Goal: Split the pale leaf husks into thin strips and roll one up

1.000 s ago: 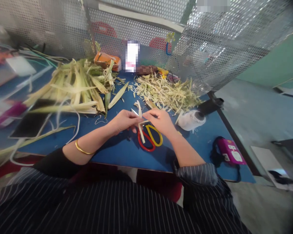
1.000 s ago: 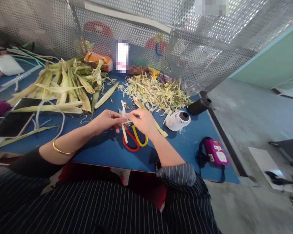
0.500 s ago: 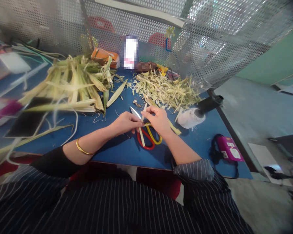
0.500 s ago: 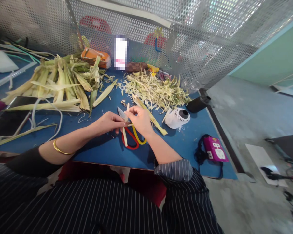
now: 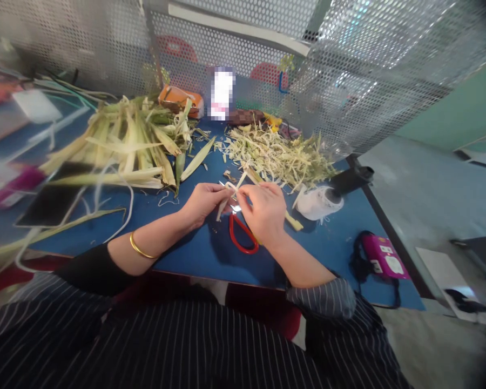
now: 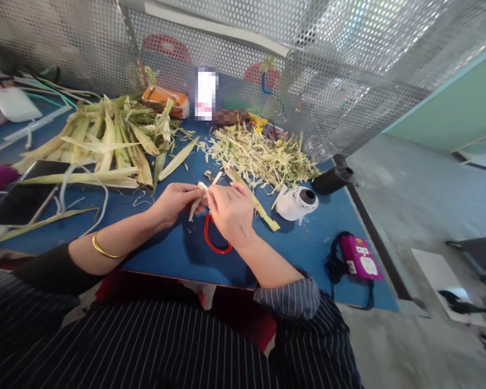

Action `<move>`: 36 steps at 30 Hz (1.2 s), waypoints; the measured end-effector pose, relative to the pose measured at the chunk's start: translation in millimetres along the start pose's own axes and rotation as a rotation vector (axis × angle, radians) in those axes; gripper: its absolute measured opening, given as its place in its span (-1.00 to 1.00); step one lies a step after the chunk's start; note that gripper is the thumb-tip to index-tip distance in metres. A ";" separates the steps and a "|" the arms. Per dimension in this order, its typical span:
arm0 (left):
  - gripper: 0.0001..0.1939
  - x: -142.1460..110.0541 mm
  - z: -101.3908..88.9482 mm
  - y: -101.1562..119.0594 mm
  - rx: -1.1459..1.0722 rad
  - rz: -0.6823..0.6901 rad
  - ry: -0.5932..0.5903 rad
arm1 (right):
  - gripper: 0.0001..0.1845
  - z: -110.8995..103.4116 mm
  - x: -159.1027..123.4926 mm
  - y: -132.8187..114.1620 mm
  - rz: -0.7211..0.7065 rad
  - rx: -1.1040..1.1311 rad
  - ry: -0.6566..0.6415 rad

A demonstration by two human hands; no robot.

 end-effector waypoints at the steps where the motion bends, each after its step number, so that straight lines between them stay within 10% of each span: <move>1: -0.78 -0.3 1.1 0.0 -0.042 -0.006 -0.012 | -0.86 0.5 0.2 -2.5 -0.025 -0.024 -0.006; 22: -0.74 2.6 -1.7 -1.0 -0.247 -0.010 0.015 | -0.79 16.2 -3.7 -26.3 -0.421 -0.133 -0.171; 29: -0.68 -1.7 -1.3 1.7 -0.153 -0.036 0.021 | -0.88 8.0 1.7 10.9 0.247 0.312 0.022; 36: -0.69 -2.9 2.3 3.7 -0.070 -0.016 -0.074 | -0.82 35.7 -13.2 32.3 0.664 0.669 -0.131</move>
Point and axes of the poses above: each hand's wrist, its own x-axis towards the middle knuckle, its own z-axis out of the palm, y = z × x, the point moved 5 cm from there along x, towards the middle knuckle, and after that the axes turned 4 degrees about -z, right-handed, at the moved point
